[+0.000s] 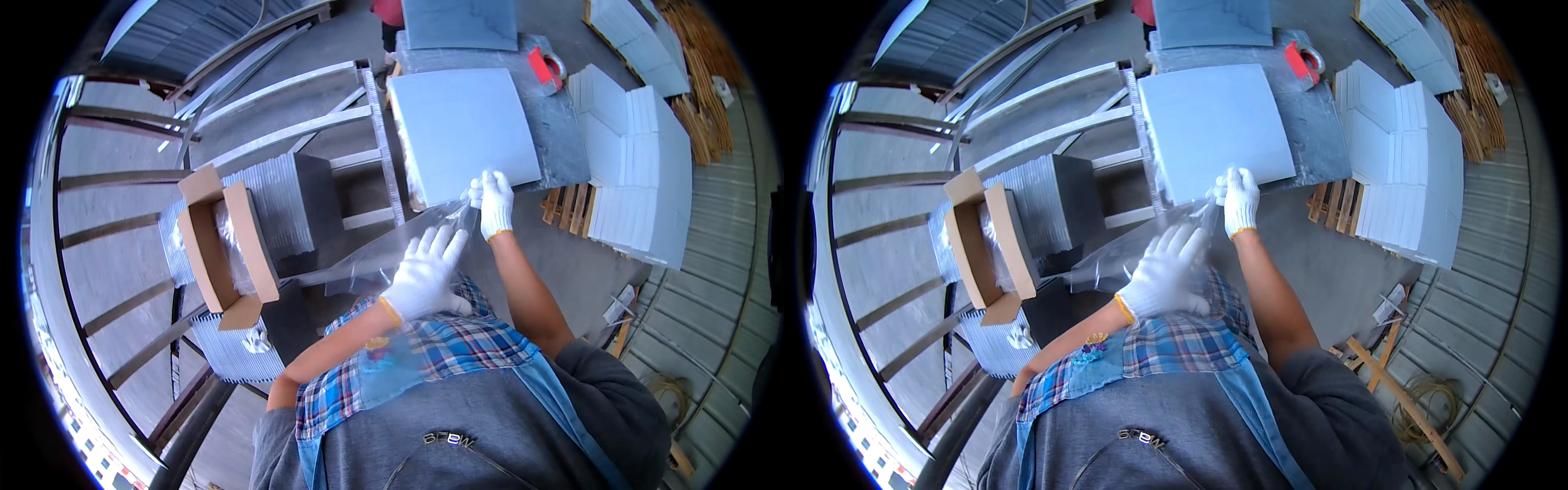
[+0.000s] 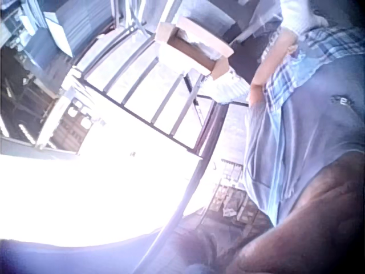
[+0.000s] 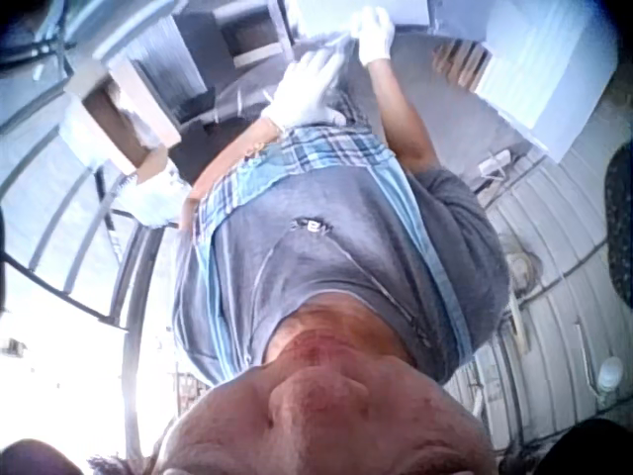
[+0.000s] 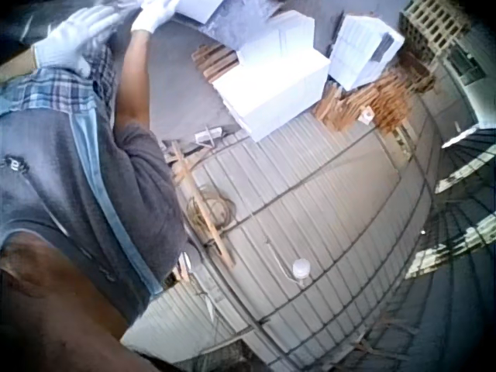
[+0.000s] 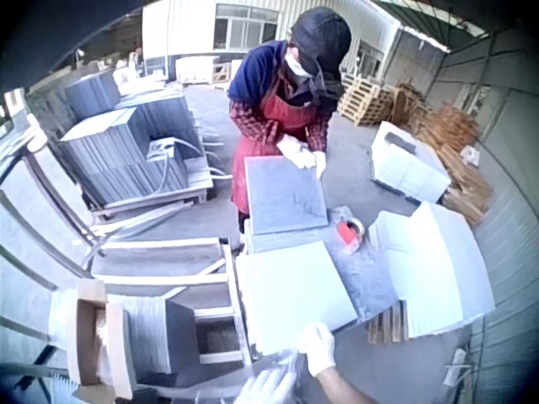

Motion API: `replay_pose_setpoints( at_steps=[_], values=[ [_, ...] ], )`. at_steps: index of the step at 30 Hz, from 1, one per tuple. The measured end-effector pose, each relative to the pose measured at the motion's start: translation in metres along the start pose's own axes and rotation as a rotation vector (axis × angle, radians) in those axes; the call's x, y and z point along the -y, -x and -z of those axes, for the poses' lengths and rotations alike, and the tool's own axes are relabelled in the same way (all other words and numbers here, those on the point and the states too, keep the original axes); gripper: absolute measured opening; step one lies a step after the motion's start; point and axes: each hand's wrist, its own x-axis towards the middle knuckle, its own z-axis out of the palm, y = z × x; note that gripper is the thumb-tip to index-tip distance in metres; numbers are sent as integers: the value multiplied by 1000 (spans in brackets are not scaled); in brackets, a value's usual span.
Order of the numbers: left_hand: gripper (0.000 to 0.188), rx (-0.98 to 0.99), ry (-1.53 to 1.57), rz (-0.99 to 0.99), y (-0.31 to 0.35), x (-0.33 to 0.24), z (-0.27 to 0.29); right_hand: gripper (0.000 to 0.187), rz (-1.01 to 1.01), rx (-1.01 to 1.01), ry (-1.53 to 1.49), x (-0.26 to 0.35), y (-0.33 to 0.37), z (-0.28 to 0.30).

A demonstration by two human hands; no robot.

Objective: The person wraps rectangular panels in plastic film and places them into a cardboard box. They then insert white foam pieces into the box and secure the contents with tape. The task is performed in a warehouse setting with another worker nearby.

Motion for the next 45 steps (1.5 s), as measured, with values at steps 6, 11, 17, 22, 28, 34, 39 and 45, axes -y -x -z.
replay_pose_setpoints(
  at_steps=[6, 11, 17, 22, 28, 34, 39, 45],
  values=[
    [59, -157, -385, -23, -74, 1, -69, 15, -68, -135, -102, 22, -35, 52],
    [21, -105, -244, -57, -118, 17, -89, 15, -101, -172, -172, 24, -60, 108],
    [19, -119, 865, 434, -158, 37, -107, 18, 44, -290, 219, 16, -100, 150],
    [34, -419, 147, 542, -203, 57, -72, 18, 504, -346, 866, 30, -141, 135],
    [26, -643, -235, 541, -243, 87, -31, 8, 835, -284, 1127, 53, -200, 86],
    [26, -860, -393, 584, -269, 124, -7, 10, 949, -159, 1232, 77, -243, 41],
    [23, -1011, -405, 539, -289, 156, 3, 12, 947, -66, 1399, 93, -278, 8],
    [49, -1250, -414, 542, -302, 148, 9, 10, 971, -60, 1346, 91, -298, -2]
  ],
)
